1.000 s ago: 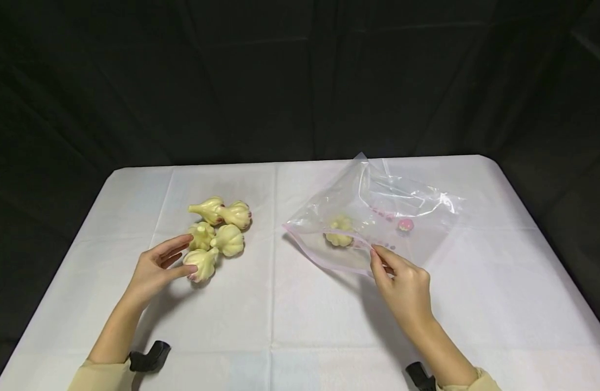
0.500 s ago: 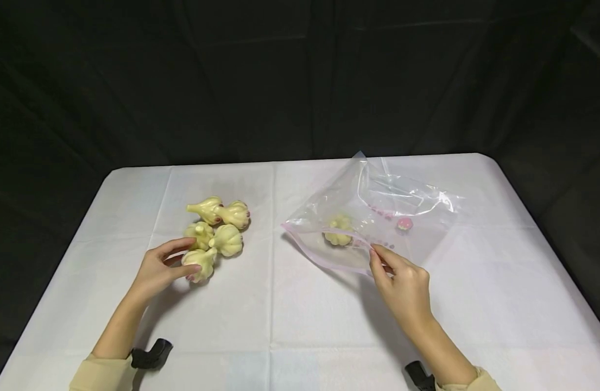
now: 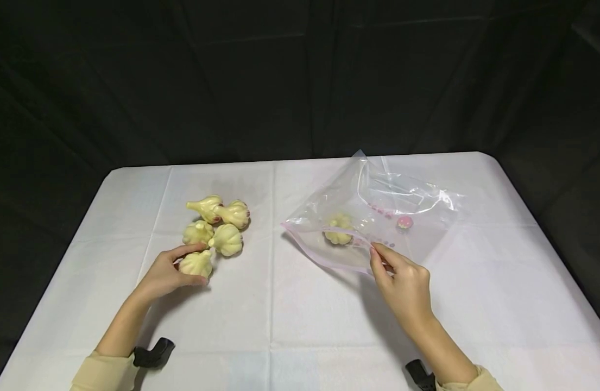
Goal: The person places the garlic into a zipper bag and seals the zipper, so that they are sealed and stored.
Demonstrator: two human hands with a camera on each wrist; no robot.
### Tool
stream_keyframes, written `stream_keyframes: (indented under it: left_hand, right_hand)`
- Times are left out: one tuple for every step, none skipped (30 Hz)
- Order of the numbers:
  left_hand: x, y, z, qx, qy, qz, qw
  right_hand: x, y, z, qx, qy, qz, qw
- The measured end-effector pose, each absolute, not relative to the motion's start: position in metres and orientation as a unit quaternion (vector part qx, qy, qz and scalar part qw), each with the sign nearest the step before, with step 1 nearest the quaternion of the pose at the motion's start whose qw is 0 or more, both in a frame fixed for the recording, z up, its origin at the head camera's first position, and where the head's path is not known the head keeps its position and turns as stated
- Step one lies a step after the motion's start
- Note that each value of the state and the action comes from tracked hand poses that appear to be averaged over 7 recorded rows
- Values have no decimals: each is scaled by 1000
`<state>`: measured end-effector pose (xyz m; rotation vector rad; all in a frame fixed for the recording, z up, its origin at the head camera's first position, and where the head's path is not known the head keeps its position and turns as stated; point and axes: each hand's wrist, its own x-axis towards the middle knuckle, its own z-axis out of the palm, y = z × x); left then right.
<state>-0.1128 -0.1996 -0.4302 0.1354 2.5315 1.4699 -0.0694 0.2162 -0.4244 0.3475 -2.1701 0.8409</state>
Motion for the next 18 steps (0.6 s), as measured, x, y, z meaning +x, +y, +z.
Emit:
stream_keyframes:
  left_hand:
    - [-112,-199,-430,50,863,490,111]
    - [-112,-199,-430,54,868,481,116]
    - [-112,-199,-430,57,870,474,120]
    - [-111,-199,-430,60,874,467,122]
    - [-111,-199,-430,62,877,461,122]
    - [-111,-199,-430,63,880,456,121]
    - [-110,-199,-430,64,881,453,121]
    - [-110,-199,-430,66,882,451,120]
    - [-109,-198,-430,68,883,450,120]
    - [-109,-198,-429,70,883,448,118]
    - [-108,-198,-429,72,884,447,117]
    - [-107,-198,-428,75,885,445,116]
    - [-107,-199,-428,77,885,445,115]
    - [-106,-199,-427,77,885,445,115]
    - [-105,-199,-426,77,884,446,116]
    - [-104,-200,-425,75,884,446,117]
    - [-104,-200,-425,74,884,446,118]
    - [-103,-201,-425,72,884,447,119]
  right_hand:
    - [-69,216,-424,136,-852,330,384]
    - [-69,216,-424,135,-852,330,384]
    - [-69,216,-424,135,-852,330,384]
    - [-69,216,-425,135,-852,330,384]
    - [-69,216,-425,134,-852,330,385]
    - [-69,216,-425,135,-851,329,385]
    - [-69,216,-425,135,-851,329,385]
    - [-69,217,-425,135,-851,329,385]
    - [-70,217,-425,135,-852,329,385]
    - [-70,217,-425,135,-852,329,385]
    - [-70,217,-424,136,-852,329,383]
    - [-70,217,-424,136,-852,330,383]
    - [-70,217,-424,136,-852,330,383]
    - [-70,217,-424,135,-853,330,382]
    - [-70,217,-424,135,-853,329,382]
    - [-70,217,-424,136,-853,329,383]
    - [-70,217,-424,136,-852,329,383]
    - [-70,217,-424,136,-852,328,384]
